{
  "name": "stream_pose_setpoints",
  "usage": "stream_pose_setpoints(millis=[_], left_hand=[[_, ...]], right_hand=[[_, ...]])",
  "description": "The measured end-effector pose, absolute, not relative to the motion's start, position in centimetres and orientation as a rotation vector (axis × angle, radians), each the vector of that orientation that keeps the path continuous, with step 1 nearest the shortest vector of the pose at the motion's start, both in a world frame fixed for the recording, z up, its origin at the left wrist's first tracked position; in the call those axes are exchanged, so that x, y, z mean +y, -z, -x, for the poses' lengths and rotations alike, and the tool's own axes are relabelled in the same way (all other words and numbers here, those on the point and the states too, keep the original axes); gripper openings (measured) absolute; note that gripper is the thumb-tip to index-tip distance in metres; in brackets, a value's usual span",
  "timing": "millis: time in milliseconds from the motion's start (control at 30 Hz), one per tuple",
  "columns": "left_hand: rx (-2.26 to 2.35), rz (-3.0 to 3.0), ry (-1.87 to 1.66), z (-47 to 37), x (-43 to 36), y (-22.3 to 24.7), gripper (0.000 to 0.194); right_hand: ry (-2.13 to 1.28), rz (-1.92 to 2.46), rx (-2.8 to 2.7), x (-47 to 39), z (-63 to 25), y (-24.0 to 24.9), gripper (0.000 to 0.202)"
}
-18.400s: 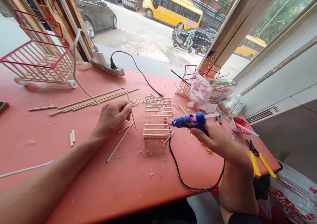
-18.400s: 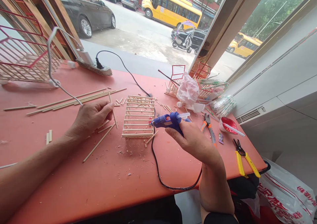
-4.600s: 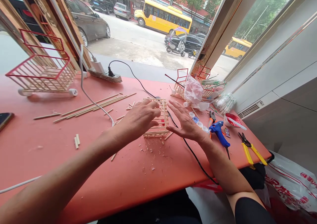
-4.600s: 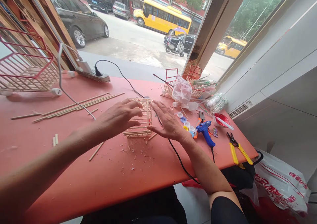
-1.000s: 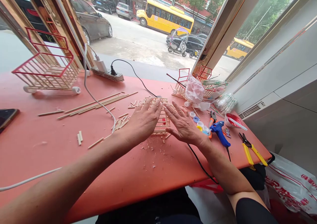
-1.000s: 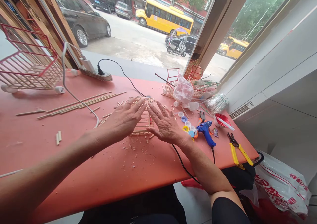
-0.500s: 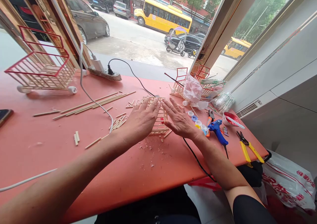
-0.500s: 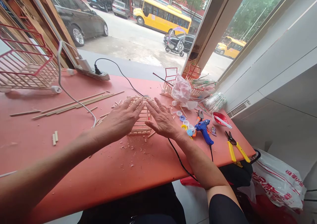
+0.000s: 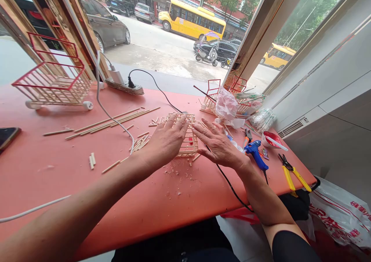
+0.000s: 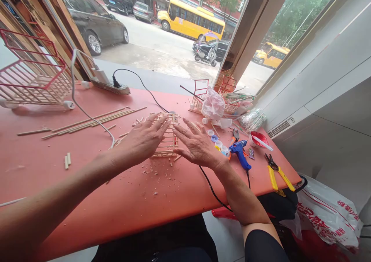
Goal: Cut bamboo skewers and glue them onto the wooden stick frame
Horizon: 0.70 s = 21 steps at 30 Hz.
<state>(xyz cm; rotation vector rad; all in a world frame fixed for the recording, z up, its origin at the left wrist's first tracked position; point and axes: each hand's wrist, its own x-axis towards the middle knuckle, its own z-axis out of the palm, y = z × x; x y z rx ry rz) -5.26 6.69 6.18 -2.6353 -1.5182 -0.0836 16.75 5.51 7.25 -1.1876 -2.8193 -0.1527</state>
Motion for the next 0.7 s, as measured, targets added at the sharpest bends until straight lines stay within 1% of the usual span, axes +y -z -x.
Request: stream_pose_setpoints(millis=[400,700], left_hand=[[-1.537,2.647,0.065,5.3,6.6,-6.5,0.069],[-1.524,2.645,0.089,5.3,6.7,-6.4,0.072]], right_hand=[[0.172,1.157,-2.837,2.5,-15.9,-8.2,0.067],[0.045,1.157,-2.863,0.5,-15.7,-9.4,0.067]])
